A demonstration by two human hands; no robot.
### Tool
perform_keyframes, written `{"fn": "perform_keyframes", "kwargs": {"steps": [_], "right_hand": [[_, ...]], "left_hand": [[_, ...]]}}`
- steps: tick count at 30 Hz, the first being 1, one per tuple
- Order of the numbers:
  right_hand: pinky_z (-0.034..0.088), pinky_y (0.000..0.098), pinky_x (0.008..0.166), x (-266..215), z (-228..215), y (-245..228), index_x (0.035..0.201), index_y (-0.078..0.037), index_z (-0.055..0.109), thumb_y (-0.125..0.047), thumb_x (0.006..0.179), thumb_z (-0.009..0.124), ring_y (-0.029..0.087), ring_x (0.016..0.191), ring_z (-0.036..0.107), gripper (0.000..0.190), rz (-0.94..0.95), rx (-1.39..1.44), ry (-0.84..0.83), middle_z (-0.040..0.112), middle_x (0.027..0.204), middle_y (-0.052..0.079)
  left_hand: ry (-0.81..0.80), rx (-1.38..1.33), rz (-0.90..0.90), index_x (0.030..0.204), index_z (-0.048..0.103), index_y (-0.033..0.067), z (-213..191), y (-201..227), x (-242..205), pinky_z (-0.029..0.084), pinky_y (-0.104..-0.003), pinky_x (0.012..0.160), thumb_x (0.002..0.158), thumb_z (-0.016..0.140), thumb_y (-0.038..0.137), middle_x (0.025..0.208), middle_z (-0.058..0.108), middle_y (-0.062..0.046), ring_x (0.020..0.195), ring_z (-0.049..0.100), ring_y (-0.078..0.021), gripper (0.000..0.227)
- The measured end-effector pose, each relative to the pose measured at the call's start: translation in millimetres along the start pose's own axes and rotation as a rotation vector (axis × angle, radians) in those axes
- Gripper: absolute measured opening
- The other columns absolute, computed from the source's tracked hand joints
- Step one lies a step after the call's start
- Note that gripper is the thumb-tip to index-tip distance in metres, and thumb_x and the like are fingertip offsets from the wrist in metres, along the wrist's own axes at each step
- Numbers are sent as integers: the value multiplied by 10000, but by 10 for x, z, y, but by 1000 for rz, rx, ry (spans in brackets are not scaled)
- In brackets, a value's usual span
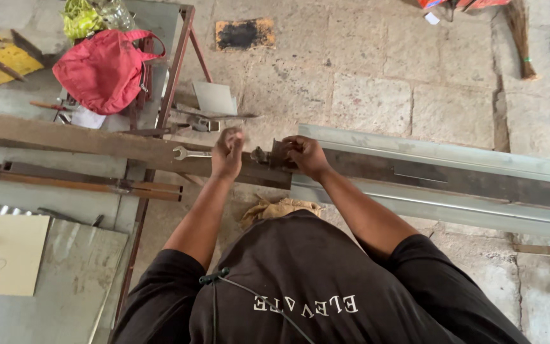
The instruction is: The person uses a manual metal bending machine to bend long aluminum profiles. They loosen the machine's clamps, insert a profile, tighten the clamps, and pull a lever to bend the metal. The process is repeated for multiple profiles with the assistance of a coworker.
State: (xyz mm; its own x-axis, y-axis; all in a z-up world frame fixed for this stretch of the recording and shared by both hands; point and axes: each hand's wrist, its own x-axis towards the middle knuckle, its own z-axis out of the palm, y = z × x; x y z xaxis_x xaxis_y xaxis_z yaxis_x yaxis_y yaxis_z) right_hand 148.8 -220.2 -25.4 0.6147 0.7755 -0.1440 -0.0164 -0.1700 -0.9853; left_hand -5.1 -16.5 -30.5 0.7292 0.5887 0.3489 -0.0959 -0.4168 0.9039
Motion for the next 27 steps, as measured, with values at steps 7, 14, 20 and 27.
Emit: {"fn": "perform_keyframes", "kwargs": {"steps": [7, 14, 20, 27], "right_hand": [[641, 341, 830, -392, -562, 193, 1268, 71, 615, 53, 952, 571, 209, 940, 740, 320, -60, 156, 36, 734, 1109, 154], [613, 376, 805, -1577, -1145, 859, 1222, 69, 637, 37, 944, 606, 222, 1002, 721, 282, -251, 406, 105, 713, 1137, 149], [585, 359, 676, -3102, -1138, 1840, 1078, 50, 719, -250, 1029, 664, 251, 789, 723, 309, 178, 341, 567, 754, 939, 190], [597, 400, 728, -4390, -1419, 2236, 1076, -14, 717, -494, 989, 599, 240, 802, 738, 502, 727, 360, 763, 768, 957, 118]], "left_hand": [[175, 138, -75, 806, 471, 11, -192, -171, -417, 354, -337, 582, 1174, 614, 420, 666, 410, -50, 653, 382, -126, 569], [-217, 160, -331, 808, 564, 58, 128, -165, -1303, 375, -338, 539, 1066, 604, 383, 653, 499, -8, 570, 443, -116, 417], [-633, -197, -577, 1082, 693, 99, 907, -251, -2211, 456, -343, 575, 922, 675, 311, 854, 673, -2, 637, 555, -118, 266], [-892, -207, -383, 896, 683, 12, 1712, -380, -2981, 520, -324, 706, 1036, 660, 380, 799, 667, -59, 747, 611, -129, 395]]}}
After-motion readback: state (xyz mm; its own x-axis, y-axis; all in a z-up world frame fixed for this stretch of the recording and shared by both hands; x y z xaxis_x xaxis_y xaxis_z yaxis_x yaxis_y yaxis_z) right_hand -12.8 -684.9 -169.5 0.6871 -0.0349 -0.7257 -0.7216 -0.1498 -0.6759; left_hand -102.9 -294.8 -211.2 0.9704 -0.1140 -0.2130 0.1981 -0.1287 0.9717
